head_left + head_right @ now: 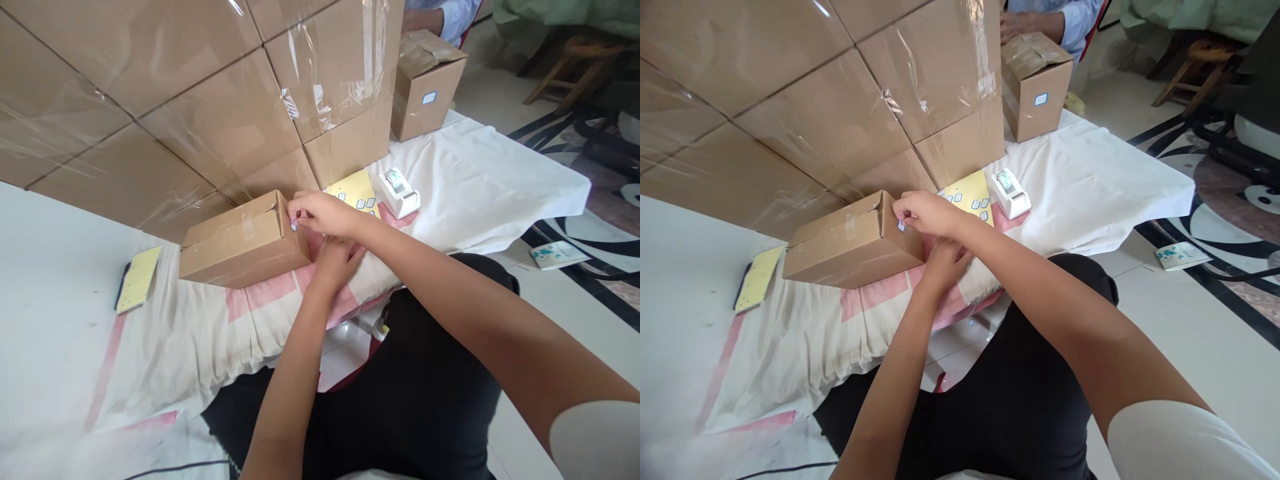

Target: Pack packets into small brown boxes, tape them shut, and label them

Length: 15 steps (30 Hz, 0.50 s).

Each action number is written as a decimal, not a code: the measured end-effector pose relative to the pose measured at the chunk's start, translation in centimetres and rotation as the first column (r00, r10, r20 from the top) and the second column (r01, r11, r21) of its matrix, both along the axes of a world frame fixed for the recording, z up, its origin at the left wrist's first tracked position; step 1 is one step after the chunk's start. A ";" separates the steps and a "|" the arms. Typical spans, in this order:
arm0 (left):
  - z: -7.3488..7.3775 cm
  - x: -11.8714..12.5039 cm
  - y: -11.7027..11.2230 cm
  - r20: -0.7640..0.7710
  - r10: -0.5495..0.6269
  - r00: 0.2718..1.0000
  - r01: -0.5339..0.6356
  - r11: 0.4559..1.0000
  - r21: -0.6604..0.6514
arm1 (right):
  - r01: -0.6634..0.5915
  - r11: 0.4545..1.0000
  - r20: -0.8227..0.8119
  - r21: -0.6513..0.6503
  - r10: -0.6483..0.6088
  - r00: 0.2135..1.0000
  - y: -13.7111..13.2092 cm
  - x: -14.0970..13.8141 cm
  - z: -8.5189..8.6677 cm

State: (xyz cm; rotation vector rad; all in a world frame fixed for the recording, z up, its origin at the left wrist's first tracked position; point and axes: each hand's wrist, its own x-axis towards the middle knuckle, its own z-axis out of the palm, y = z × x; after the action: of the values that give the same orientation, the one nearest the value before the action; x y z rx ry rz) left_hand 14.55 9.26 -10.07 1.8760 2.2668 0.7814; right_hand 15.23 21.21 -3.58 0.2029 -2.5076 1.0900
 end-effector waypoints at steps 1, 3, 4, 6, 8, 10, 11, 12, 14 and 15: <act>0.0 0.0 0.0 0.000 -0.001 1.000 0.001 1.000 0.001 | 0.000 1.000 -0.001 0.005 0.000 1.000 0.0 0.0 0.1; -0.1 0.0 0.0 -0.002 -0.001 1.000 0.001 1.000 0.003 | -0.002 1.000 -0.007 0.011 0.002 1.000 0.1 0.1 0.2; -0.1 0.0 0.0 -0.003 -0.001 1.000 0.001 1.000 0.004 | -0.003 1.000 -0.010 0.011 0.003 1.000 0.1 0.1 0.3; -0.1 0.0 -0.1 -0.004 -0.003 1.000 0.003 1.000 0.006 | -0.002 1.000 -0.007 0.009 0.002 1.000 0.1 0.2 0.4; 0.0 0.0 0.0 -0.004 -0.004 1.000 0.004 1.000 0.007 | 0.004 1.000 0.006 0.005 -0.004 1.000 0.0 0.2 0.4; 0.0 0.0 0.0 -0.005 -0.004 1.000 0.004 1.000 0.007 | 0.009 1.000 0.018 0.002 -0.009 1.000 -0.1 0.2 0.3; 0.1 0.0 0.0 -0.005 -0.004 1.000 0.004 1.000 0.009 | 0.012 1.000 0.021 0.000 -0.012 1.000 -0.1 0.2 0.3; 0.1 0.0 0.0 -0.005 -0.006 1.000 0.006 1.000 0.011 | 0.015 1.000 0.023 -0.001 -0.015 1.000 -0.2 0.2 0.2; 0.1 0.0 -0.1 -0.007 -0.010 1.000 0.010 1.000 0.015 | 0.016 1.000 0.021 0.002 -0.016 1.000 -0.2 0.2 0.2; 0.0 0.0 -0.1 -0.008 -0.012 1.000 0.013 1.000 0.018 | 0.016 1.000 0.018 0.003 -0.016 1.000 -0.2 0.1 0.1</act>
State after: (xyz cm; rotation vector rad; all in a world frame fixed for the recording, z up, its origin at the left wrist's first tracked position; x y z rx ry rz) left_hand 14.51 9.18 -10.02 1.9026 2.2579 0.7970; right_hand 15.36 21.05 -3.45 0.1737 -2.5227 1.0869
